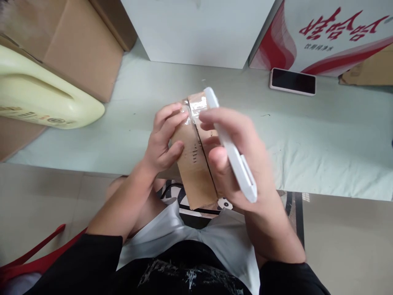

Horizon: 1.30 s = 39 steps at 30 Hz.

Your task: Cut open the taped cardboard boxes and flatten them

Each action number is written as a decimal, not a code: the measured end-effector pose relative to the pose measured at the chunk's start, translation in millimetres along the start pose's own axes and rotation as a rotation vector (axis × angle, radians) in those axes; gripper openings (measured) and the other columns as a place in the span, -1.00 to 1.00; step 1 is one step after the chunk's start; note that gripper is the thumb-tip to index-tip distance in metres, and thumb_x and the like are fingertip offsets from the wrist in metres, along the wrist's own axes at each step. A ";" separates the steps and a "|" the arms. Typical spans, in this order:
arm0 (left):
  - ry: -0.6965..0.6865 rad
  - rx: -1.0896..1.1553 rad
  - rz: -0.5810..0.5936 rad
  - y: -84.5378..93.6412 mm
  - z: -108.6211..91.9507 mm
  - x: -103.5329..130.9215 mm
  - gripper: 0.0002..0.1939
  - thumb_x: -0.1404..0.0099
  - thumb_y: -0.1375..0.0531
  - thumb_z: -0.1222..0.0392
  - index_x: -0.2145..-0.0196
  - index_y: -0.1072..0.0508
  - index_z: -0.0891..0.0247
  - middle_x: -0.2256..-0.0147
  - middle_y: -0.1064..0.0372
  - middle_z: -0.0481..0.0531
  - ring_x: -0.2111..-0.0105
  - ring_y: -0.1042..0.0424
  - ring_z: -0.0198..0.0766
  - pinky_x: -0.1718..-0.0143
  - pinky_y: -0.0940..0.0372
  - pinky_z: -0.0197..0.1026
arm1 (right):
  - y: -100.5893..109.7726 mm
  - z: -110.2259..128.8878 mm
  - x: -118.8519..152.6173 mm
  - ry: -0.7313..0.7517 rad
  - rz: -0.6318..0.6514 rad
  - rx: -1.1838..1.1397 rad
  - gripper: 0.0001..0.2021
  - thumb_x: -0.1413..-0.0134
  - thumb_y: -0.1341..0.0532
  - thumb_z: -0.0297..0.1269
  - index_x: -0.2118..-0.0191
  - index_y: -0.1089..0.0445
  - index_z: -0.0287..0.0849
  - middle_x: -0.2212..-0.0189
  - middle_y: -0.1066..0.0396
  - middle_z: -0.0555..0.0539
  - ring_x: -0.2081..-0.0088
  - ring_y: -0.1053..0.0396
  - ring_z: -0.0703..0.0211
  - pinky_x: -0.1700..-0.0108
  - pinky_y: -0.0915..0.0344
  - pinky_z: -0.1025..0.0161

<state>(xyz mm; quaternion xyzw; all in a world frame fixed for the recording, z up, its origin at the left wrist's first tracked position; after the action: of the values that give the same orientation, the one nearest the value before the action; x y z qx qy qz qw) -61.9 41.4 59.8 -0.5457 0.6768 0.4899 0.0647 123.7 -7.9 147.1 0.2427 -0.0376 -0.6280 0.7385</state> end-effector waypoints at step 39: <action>0.010 0.022 -0.006 -1.5 2.4 1.6 -0.41 -0.53 0.04 -0.24 -0.39 -0.20 -0.01 -0.34 -0.24 0.20 -0.37 -0.28 0.13 -0.40 -0.25 0.23 | -5.7 -14.6 -4.0 -0.084 0.063 0.081 -0.56 -0.41 -0.14 0.17 -0.18 -0.44 0.04 -0.03 -0.59 -0.12 0.29 -0.55 0.10 0.25 -0.56 0.09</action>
<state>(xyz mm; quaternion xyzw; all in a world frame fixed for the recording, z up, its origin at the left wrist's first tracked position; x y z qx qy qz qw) -62.5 42.2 56.6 -0.5494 0.6809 0.4794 0.0688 122.9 -0.1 132.9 0.2444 -0.1015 -0.6122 0.7451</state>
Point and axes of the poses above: each hand's wrist, its own x-axis away from the middle knuckle, its own y-axis out of the back of the hand, z = x × y, the point moved 5 cm from there along -x, towards the middle knuckle
